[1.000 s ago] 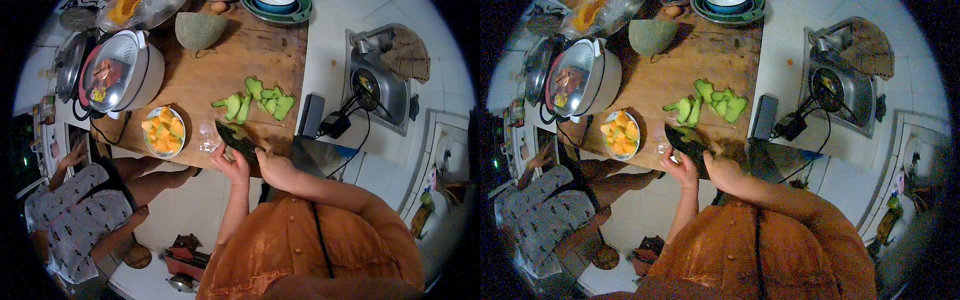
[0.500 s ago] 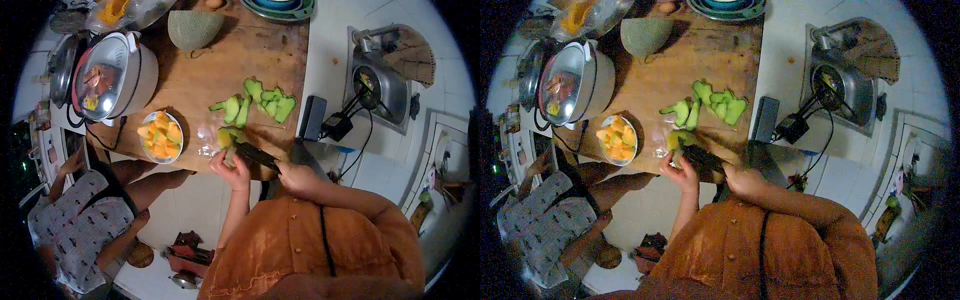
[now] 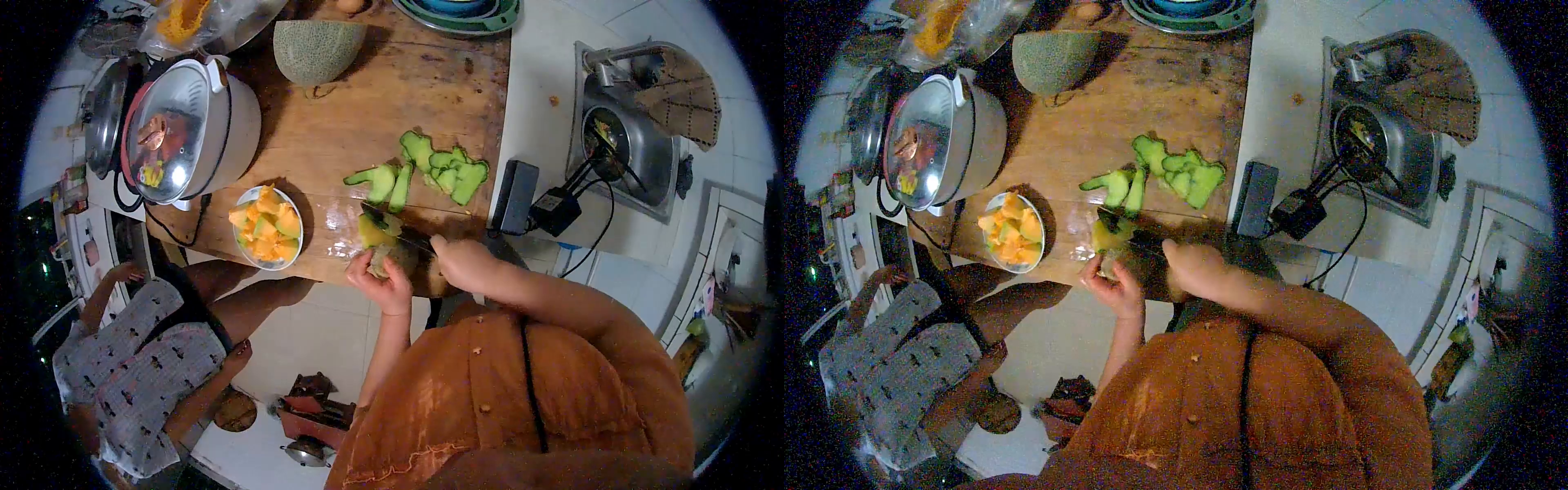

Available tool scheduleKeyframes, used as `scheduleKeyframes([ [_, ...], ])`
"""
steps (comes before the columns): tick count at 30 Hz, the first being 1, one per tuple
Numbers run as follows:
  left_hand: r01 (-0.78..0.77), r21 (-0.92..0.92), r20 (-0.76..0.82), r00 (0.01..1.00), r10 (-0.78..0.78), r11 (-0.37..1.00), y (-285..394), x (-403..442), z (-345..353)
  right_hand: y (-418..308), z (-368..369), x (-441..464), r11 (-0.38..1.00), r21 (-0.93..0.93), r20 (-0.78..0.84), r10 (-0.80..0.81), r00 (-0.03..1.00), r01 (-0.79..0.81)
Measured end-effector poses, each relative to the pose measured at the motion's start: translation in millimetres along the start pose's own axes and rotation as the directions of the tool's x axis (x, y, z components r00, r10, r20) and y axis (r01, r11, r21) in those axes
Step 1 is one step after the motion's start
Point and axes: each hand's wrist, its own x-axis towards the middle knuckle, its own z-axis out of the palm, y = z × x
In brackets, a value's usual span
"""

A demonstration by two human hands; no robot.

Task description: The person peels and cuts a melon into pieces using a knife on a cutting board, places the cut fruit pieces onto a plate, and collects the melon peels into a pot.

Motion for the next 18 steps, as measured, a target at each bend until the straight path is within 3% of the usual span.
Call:
scheduleKeyframes([
  [3,0.007,0.028,-0.005,1.000,-0.006,1.000,0,-1,0,14,-26,10,0.978,0.170,-0.085,-0.106,0.991,0.119],
  [4,0.029,0.039,-0.001,1.000,-0.029,0.999,3,-1,-1,21,-30,16,0.952,0.184,-0.215,-0.203,0.955,0.243],
  [6,0.065,0.029,-0.007,0.998,-0.065,0.997,6,-2,-1,16,-45,10,0.967,0.240,-0.108,-0.056,0.993,0.081],
  [12,0.063,0.017,-0.018,0.998,-0.063,0.998,2,1,0,-4,-57,-9,0.976,-0.081,-0.015,-0.204,0.979,0.202],
  [18,0.033,-0.066,0.011,0.999,-0.032,0.997,0,2,3,-3,-67,7,0.956,-0.083,-0.027,-0.284,0.958,0.281],
])
